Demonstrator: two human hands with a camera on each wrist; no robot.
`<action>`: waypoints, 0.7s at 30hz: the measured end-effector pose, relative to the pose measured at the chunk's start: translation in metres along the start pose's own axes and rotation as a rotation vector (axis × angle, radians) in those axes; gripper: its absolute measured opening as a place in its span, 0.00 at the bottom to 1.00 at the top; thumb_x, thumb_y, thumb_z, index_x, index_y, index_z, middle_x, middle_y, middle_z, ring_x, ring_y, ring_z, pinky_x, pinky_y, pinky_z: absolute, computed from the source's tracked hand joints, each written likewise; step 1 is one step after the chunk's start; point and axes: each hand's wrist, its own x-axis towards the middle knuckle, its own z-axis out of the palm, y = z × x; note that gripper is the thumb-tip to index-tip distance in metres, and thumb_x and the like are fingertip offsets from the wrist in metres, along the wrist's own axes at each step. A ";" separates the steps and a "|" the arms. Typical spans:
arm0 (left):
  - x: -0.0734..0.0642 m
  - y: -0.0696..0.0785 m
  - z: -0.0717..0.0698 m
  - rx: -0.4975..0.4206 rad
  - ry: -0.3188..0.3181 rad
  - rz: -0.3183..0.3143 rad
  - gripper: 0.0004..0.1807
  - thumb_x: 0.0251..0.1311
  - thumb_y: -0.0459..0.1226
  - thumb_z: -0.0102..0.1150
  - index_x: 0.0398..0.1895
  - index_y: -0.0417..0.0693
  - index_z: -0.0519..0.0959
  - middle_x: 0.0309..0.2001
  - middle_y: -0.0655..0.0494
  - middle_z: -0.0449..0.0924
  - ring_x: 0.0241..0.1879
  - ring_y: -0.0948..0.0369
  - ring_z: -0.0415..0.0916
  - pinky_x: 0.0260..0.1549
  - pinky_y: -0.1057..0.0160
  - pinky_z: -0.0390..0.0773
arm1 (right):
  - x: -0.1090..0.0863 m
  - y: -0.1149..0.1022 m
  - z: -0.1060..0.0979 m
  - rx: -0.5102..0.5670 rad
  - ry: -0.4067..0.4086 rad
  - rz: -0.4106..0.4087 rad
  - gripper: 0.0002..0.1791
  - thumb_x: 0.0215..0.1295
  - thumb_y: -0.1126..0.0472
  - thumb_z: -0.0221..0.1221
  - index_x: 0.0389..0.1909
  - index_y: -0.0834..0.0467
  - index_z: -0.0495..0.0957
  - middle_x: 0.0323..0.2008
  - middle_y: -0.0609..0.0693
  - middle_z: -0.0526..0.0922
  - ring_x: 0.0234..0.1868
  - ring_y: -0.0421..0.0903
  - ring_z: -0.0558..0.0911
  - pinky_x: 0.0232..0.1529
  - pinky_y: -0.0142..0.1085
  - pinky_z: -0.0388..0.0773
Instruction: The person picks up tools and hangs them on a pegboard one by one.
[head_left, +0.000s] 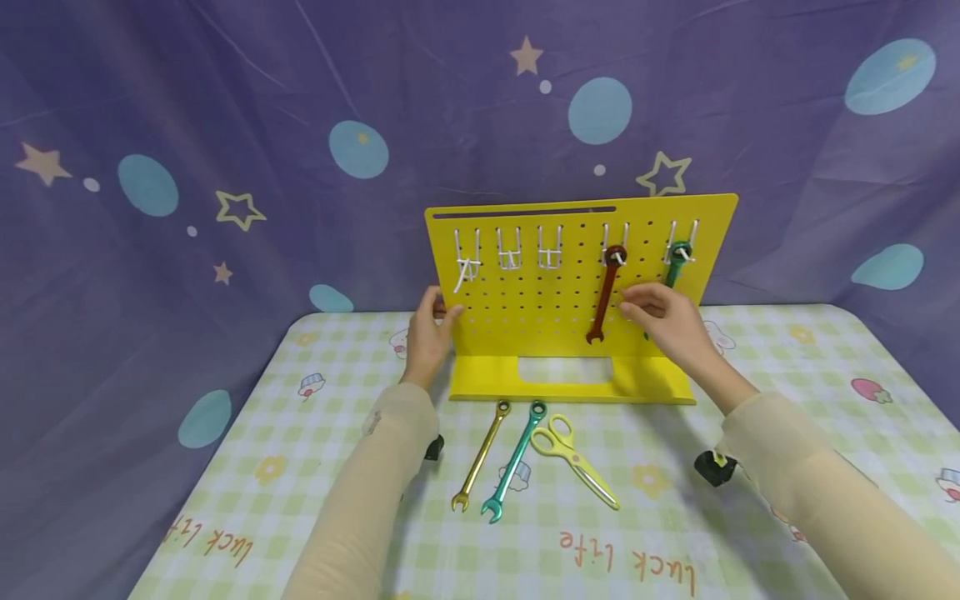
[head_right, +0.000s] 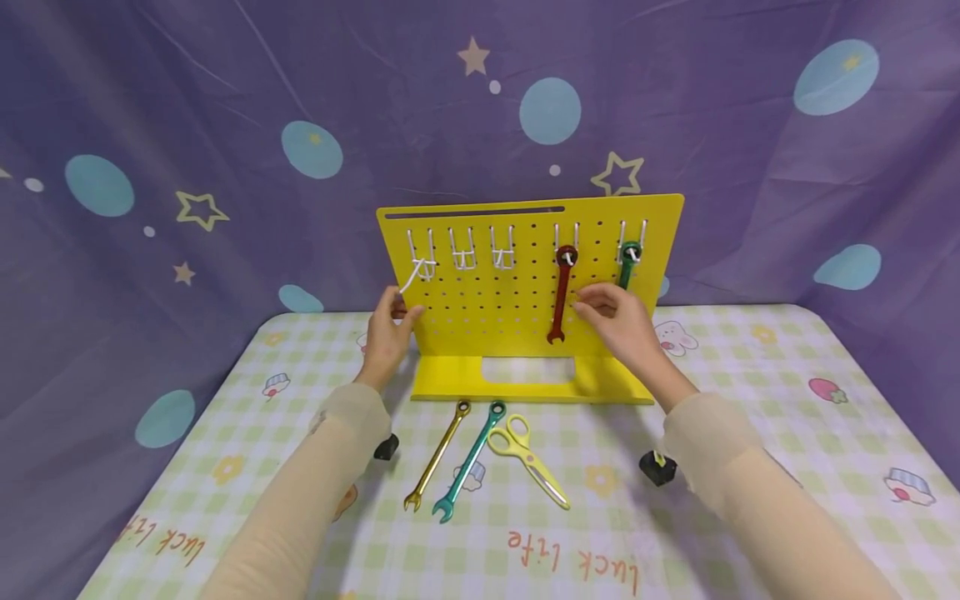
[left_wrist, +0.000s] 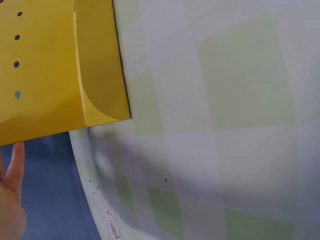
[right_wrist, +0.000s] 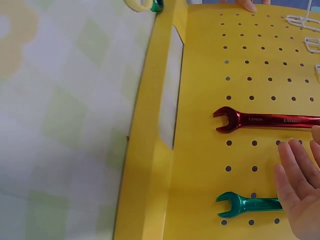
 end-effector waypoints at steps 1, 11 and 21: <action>0.000 0.000 0.000 0.000 -0.002 -0.002 0.15 0.68 0.43 0.59 0.53 0.50 0.71 0.44 0.47 0.79 0.46 0.51 0.75 0.46 0.53 0.76 | -0.003 0.001 -0.001 -0.008 0.002 -0.006 0.23 0.74 0.50 0.56 0.59 0.62 0.75 0.55 0.61 0.80 0.56 0.57 0.79 0.57 0.52 0.75; 0.000 0.002 0.000 -0.001 -0.008 -0.009 0.15 0.68 0.43 0.58 0.53 0.50 0.71 0.45 0.47 0.79 0.46 0.52 0.75 0.47 0.54 0.76 | -0.029 0.007 0.001 -0.053 0.021 -0.064 0.20 0.73 0.51 0.57 0.55 0.62 0.78 0.50 0.58 0.83 0.49 0.53 0.81 0.54 0.49 0.75; -0.001 0.002 -0.001 -0.017 -0.016 -0.006 0.15 0.68 0.43 0.58 0.54 0.50 0.72 0.46 0.47 0.79 0.47 0.52 0.74 0.47 0.53 0.76 | -0.054 0.013 0.017 -0.059 -0.048 -0.114 0.14 0.72 0.55 0.59 0.51 0.60 0.81 0.46 0.54 0.85 0.42 0.51 0.83 0.41 0.29 0.78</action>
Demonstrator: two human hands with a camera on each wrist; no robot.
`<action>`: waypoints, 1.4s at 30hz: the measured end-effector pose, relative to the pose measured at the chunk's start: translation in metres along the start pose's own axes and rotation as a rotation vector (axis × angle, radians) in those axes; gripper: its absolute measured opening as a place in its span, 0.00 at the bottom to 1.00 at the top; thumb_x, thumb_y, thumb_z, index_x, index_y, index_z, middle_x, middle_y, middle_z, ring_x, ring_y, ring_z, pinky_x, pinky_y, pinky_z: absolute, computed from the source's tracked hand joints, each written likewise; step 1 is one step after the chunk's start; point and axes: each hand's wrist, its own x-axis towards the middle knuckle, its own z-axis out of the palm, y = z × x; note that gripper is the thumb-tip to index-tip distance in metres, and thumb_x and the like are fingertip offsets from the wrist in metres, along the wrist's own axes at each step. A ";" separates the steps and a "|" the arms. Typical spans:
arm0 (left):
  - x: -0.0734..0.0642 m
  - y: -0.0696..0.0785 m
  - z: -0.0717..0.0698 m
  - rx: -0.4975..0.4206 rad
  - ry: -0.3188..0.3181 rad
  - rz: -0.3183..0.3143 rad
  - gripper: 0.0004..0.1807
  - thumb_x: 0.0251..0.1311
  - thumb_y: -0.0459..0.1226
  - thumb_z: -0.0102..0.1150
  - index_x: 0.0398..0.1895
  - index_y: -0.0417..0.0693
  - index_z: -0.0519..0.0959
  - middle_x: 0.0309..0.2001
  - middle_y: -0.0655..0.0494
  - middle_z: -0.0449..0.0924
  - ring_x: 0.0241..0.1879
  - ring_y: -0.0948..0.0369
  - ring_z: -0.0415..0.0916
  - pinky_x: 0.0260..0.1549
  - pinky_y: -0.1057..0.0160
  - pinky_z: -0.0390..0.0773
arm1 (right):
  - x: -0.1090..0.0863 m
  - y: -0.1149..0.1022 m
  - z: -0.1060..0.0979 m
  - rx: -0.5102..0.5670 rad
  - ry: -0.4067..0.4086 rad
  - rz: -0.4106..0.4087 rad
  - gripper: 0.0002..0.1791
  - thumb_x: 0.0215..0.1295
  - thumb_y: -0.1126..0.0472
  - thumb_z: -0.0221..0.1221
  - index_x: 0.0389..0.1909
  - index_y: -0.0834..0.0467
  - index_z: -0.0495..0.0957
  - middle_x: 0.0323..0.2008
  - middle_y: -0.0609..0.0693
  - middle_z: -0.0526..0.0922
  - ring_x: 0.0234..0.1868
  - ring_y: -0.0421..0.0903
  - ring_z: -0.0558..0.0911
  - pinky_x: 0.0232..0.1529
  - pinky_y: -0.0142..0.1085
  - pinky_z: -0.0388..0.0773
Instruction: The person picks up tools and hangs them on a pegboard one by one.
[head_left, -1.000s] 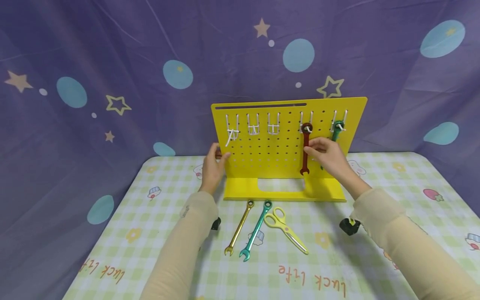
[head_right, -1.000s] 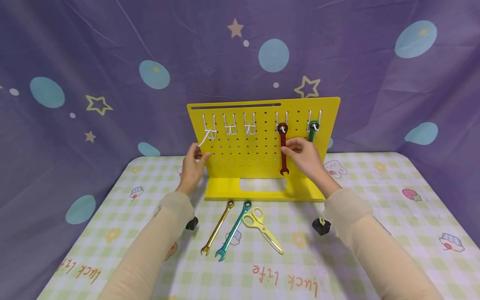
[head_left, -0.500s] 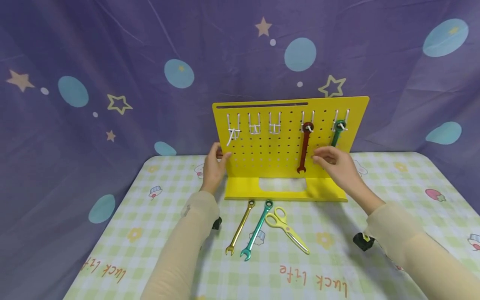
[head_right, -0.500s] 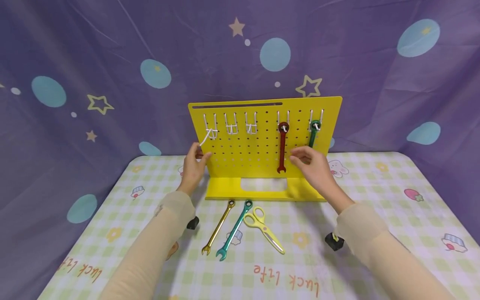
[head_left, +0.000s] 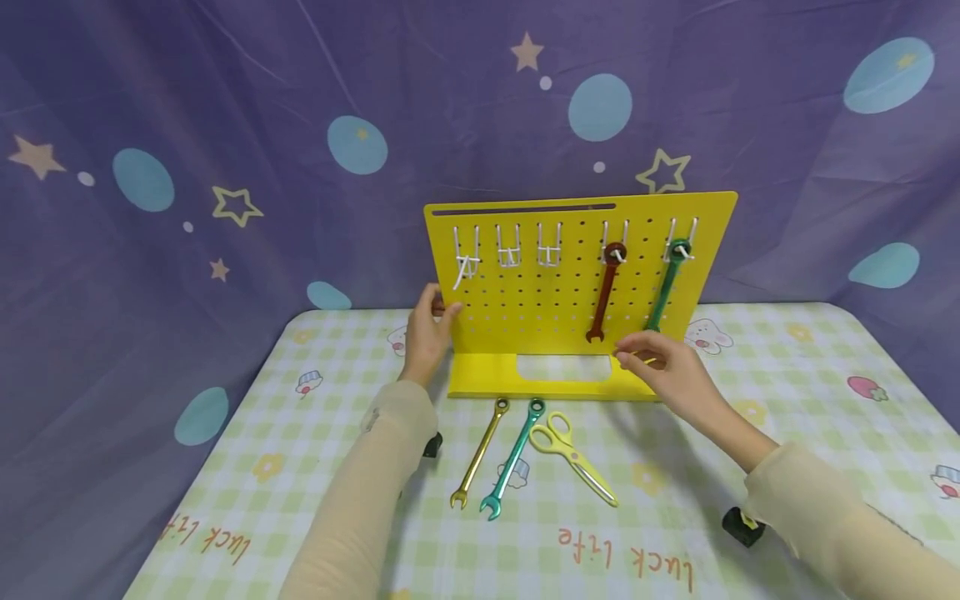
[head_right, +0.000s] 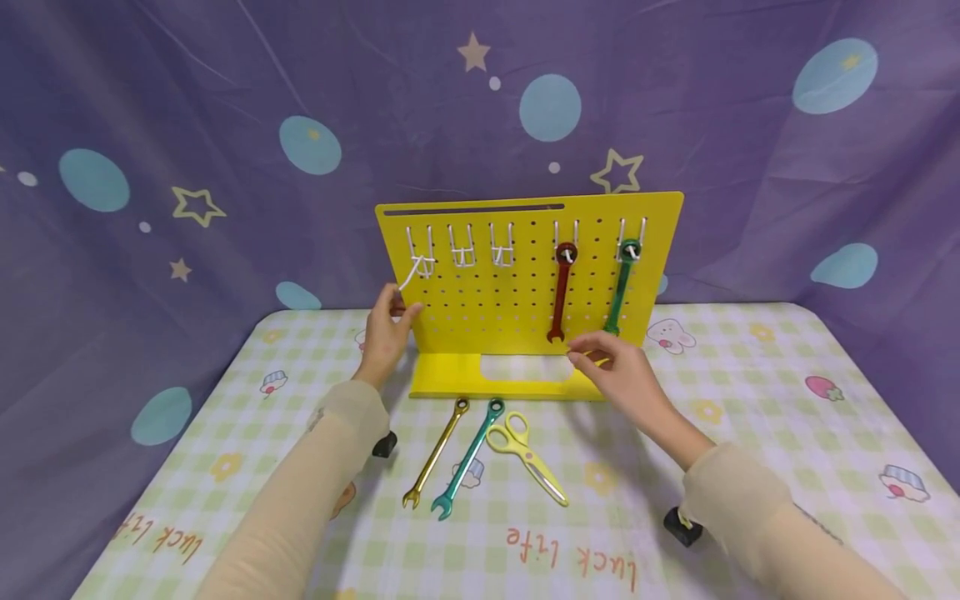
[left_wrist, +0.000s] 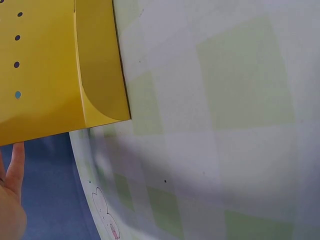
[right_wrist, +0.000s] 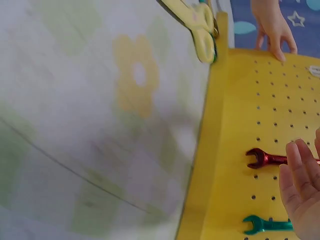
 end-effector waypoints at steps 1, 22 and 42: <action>0.000 0.000 0.000 0.000 0.000 0.000 0.15 0.68 0.43 0.58 0.54 0.50 0.72 0.46 0.47 0.79 0.47 0.52 0.74 0.47 0.53 0.76 | -0.003 0.000 0.002 0.000 -0.010 -0.004 0.14 0.72 0.55 0.59 0.50 0.60 0.81 0.45 0.54 0.86 0.42 0.50 0.83 0.42 0.31 0.79; 0.001 -0.001 0.001 0.007 0.008 -0.013 0.15 0.68 0.43 0.58 0.54 0.50 0.71 0.45 0.47 0.79 0.47 0.52 0.74 0.48 0.53 0.76 | -0.037 -0.001 0.054 -0.002 -0.239 0.054 0.07 0.65 0.62 0.64 0.43 0.56 0.84 0.36 0.42 0.84 0.35 0.43 0.80 0.36 0.34 0.79; 0.001 -0.002 0.001 0.002 0.007 -0.012 0.15 0.68 0.43 0.58 0.53 0.50 0.72 0.45 0.47 0.79 0.47 0.52 0.75 0.48 0.53 0.76 | -0.046 -0.003 0.070 -0.050 -0.337 0.207 0.06 0.60 0.59 0.69 0.35 0.54 0.82 0.24 0.45 0.77 0.26 0.43 0.73 0.27 0.32 0.71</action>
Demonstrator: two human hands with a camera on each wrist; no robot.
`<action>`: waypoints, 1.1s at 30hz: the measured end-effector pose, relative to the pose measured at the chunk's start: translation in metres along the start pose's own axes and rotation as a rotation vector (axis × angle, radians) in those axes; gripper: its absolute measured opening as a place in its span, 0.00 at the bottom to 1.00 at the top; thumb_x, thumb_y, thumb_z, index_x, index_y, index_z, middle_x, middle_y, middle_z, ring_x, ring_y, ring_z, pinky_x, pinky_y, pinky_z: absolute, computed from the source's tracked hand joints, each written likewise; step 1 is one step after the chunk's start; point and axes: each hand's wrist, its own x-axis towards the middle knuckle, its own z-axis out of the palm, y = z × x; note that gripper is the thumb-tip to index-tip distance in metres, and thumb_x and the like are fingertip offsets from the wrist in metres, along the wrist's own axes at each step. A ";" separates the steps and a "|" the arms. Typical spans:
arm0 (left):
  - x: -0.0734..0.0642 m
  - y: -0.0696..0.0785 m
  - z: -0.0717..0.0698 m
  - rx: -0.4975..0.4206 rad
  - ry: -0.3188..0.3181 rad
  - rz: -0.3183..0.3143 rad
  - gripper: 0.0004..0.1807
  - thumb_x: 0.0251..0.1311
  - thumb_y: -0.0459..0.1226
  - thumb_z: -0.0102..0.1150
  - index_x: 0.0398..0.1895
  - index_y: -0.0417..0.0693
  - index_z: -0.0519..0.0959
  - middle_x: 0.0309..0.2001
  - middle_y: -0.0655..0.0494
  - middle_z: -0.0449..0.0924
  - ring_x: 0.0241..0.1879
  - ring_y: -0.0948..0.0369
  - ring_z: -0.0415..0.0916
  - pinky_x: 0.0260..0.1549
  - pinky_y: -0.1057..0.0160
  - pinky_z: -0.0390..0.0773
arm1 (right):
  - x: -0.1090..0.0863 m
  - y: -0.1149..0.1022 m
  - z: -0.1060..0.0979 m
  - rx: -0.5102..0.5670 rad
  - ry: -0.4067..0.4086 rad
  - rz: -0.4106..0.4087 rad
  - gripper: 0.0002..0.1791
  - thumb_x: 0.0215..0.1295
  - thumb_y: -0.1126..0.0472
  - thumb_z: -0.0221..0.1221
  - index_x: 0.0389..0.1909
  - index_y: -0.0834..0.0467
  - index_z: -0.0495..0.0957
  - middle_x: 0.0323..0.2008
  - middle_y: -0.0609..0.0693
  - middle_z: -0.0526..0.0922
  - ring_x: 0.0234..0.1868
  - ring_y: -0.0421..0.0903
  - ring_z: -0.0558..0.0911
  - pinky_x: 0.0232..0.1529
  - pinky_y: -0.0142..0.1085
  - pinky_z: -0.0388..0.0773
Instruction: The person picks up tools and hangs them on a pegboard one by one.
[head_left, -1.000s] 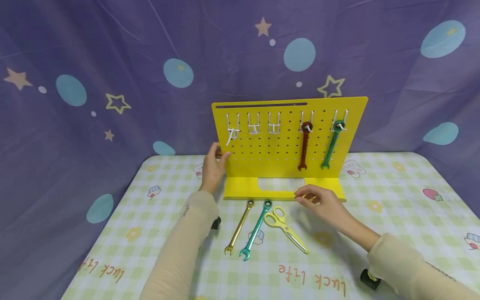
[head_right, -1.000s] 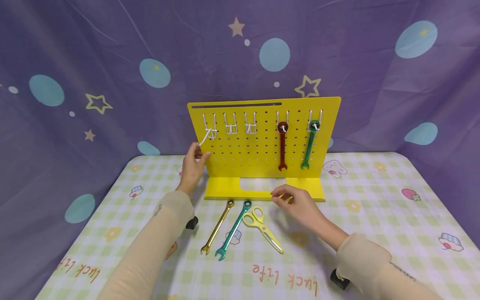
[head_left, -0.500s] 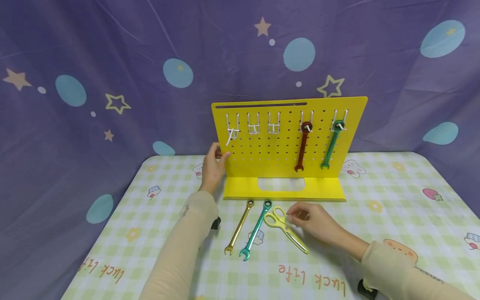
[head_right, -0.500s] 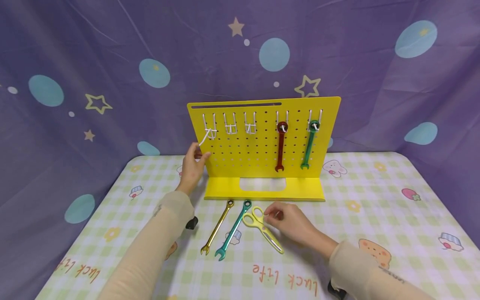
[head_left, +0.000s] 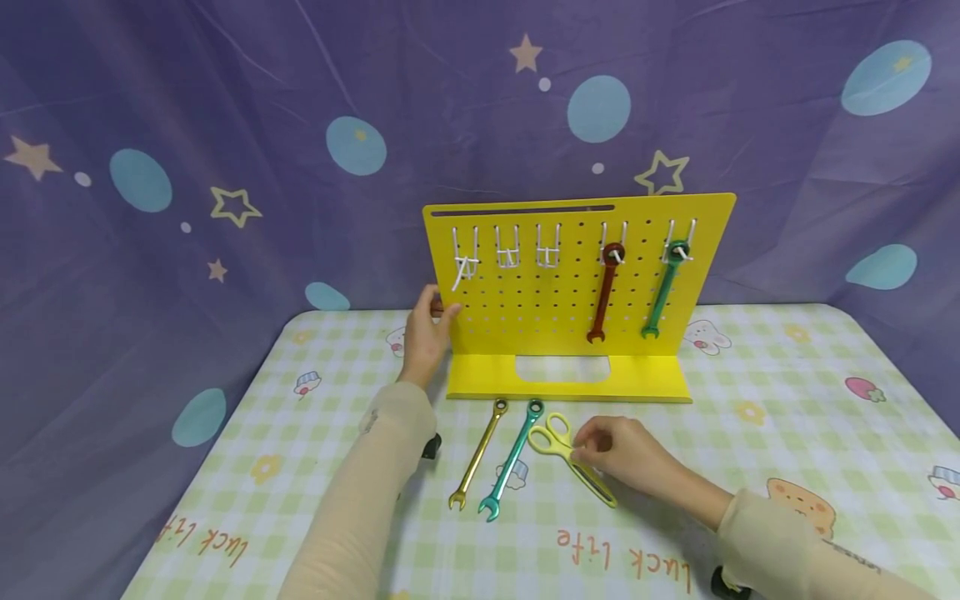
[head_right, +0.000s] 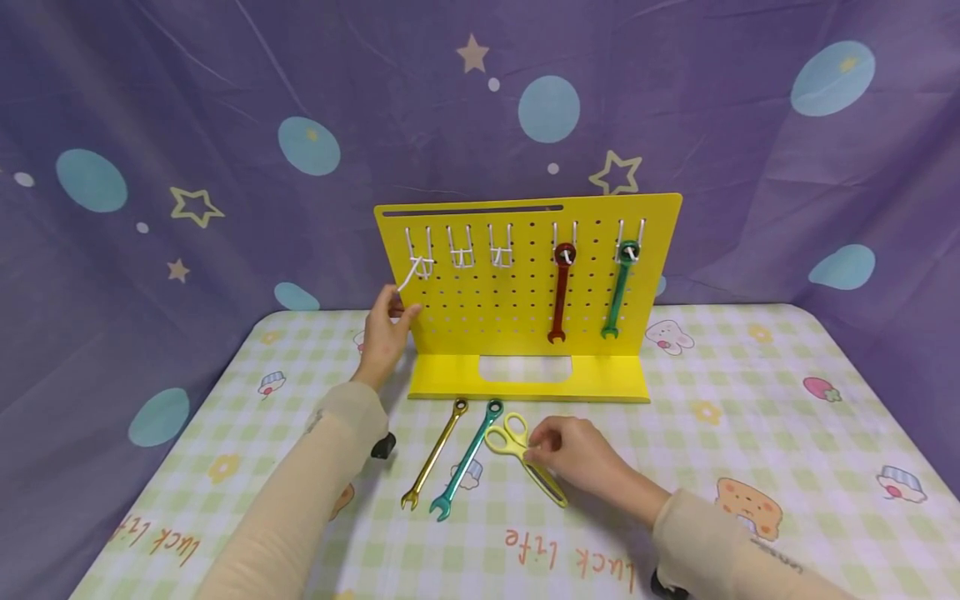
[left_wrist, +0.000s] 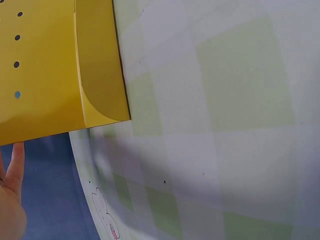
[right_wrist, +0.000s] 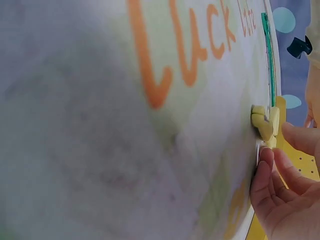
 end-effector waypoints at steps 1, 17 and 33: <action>0.000 0.000 0.000 0.001 0.000 0.001 0.15 0.68 0.43 0.58 0.53 0.50 0.72 0.45 0.47 0.79 0.47 0.52 0.74 0.48 0.53 0.76 | 0.000 -0.001 0.000 -0.003 0.002 0.002 0.06 0.59 0.59 0.69 0.34 0.55 0.82 0.23 0.45 0.77 0.26 0.42 0.73 0.26 0.32 0.71; 0.000 0.000 -0.001 0.004 0.001 0.023 0.15 0.68 0.43 0.58 0.54 0.49 0.72 0.46 0.46 0.80 0.46 0.51 0.75 0.47 0.54 0.76 | -0.001 -0.012 0.008 -0.186 0.044 -0.022 0.10 0.54 0.57 0.74 0.27 0.55 0.81 0.20 0.43 0.74 0.21 0.40 0.70 0.24 0.33 0.69; 0.001 -0.003 0.001 0.005 0.015 0.044 0.15 0.68 0.42 0.59 0.53 0.48 0.72 0.45 0.45 0.80 0.46 0.50 0.75 0.47 0.53 0.77 | 0.002 -0.006 0.008 -0.097 0.038 -0.002 0.09 0.56 0.58 0.71 0.25 0.56 0.80 0.19 0.44 0.75 0.19 0.40 0.71 0.21 0.30 0.68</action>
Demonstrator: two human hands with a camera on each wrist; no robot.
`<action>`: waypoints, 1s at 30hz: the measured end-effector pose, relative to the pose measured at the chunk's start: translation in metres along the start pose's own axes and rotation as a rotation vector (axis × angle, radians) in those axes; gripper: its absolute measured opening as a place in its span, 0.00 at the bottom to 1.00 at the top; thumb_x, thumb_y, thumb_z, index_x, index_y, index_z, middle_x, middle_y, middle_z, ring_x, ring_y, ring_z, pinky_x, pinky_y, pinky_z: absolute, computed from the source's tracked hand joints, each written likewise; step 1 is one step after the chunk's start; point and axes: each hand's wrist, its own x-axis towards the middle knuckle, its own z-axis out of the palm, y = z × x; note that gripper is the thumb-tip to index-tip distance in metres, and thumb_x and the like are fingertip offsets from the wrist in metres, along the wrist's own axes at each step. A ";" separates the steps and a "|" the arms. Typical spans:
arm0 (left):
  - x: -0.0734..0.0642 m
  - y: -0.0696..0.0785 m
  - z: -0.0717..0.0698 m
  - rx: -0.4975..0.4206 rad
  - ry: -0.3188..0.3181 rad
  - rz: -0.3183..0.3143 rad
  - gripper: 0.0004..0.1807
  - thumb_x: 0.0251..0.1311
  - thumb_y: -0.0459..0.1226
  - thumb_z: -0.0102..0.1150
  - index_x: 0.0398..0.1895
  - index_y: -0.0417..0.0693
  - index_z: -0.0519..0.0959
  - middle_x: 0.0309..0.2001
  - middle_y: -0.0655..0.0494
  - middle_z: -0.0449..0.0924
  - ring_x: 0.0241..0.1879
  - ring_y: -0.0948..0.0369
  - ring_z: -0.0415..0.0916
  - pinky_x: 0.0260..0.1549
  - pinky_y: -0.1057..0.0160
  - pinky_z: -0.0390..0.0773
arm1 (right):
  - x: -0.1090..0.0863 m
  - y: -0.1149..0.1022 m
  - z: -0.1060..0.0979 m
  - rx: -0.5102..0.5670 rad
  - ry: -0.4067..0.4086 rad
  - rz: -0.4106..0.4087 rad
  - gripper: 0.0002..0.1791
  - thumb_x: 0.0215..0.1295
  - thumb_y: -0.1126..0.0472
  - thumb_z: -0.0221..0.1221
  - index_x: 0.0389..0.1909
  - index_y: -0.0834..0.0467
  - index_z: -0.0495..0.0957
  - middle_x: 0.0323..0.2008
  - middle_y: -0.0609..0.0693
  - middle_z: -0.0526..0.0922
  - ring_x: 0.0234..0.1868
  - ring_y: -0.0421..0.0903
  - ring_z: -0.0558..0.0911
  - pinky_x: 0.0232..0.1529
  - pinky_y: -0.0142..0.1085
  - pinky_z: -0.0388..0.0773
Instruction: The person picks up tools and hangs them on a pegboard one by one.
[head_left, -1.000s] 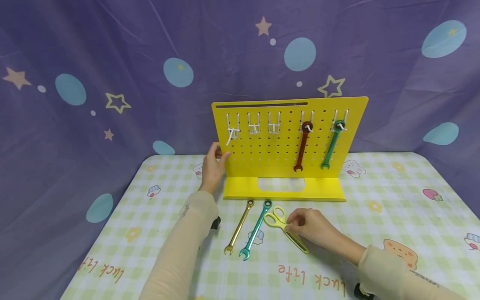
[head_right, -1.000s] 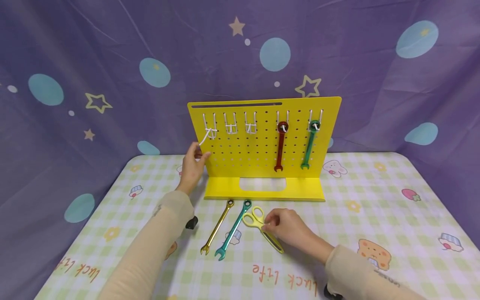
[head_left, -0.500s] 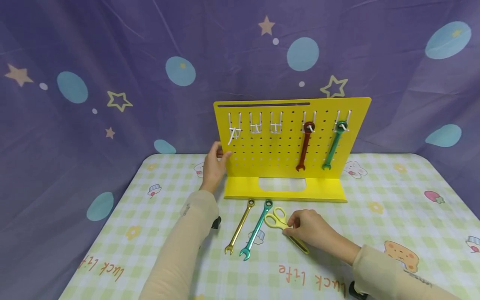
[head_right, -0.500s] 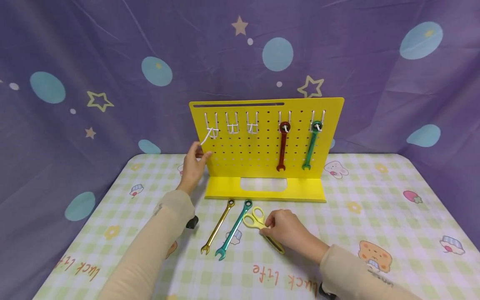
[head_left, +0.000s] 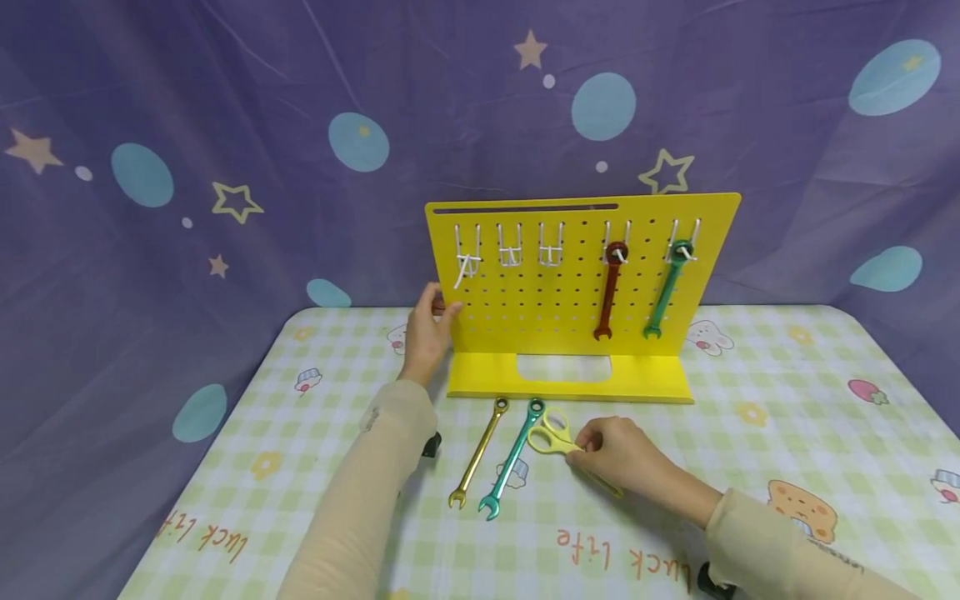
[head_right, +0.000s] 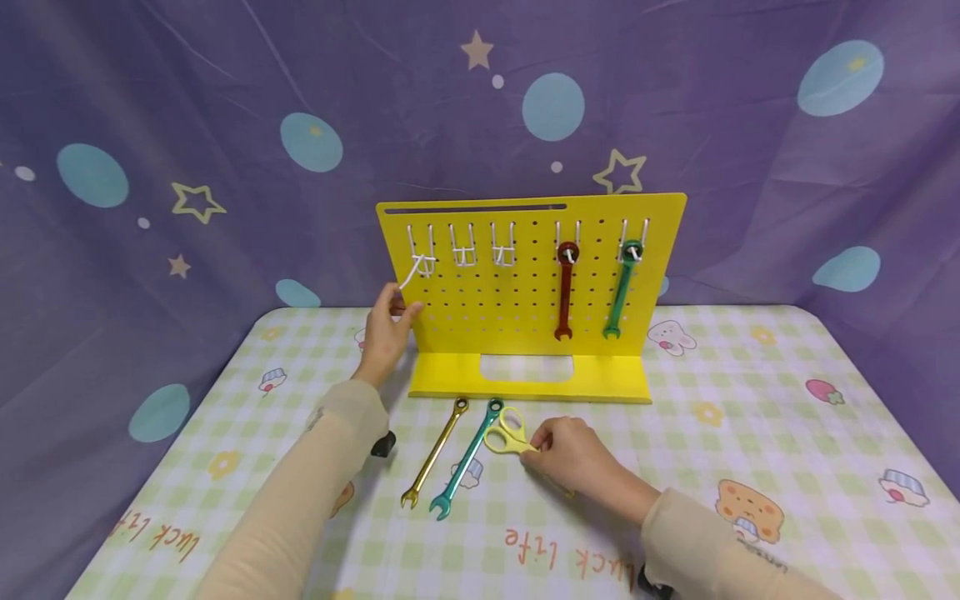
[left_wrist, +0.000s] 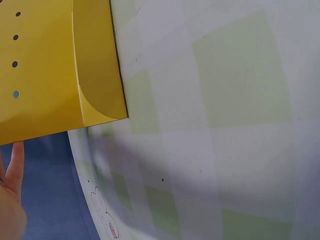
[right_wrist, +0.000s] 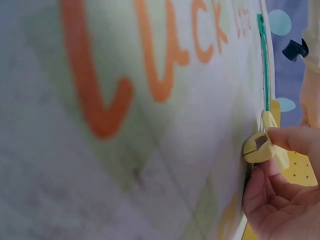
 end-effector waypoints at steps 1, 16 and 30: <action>0.000 0.000 0.000 0.000 0.000 0.000 0.15 0.68 0.42 0.59 0.53 0.48 0.72 0.45 0.45 0.80 0.46 0.50 0.75 0.47 0.53 0.77 | 0.001 0.001 -0.001 0.019 -0.004 0.012 0.09 0.57 0.58 0.71 0.25 0.56 0.81 0.20 0.44 0.76 0.20 0.40 0.71 0.21 0.30 0.68; -0.003 0.004 -0.002 0.007 -0.014 -0.044 0.15 0.68 0.44 0.58 0.54 0.51 0.72 0.44 0.48 0.79 0.46 0.52 0.74 0.46 0.54 0.76 | 0.004 0.003 -0.008 0.205 -0.025 0.061 0.08 0.61 0.59 0.69 0.31 0.58 0.80 0.24 0.47 0.80 0.26 0.43 0.75 0.26 0.31 0.72; -0.003 0.002 -0.001 0.007 -0.024 -0.044 0.15 0.69 0.45 0.57 0.53 0.52 0.72 0.45 0.49 0.79 0.47 0.52 0.74 0.47 0.53 0.76 | 0.017 -0.010 -0.024 0.226 0.102 -0.059 0.09 0.63 0.58 0.67 0.34 0.60 0.80 0.28 0.47 0.82 0.30 0.44 0.77 0.31 0.32 0.75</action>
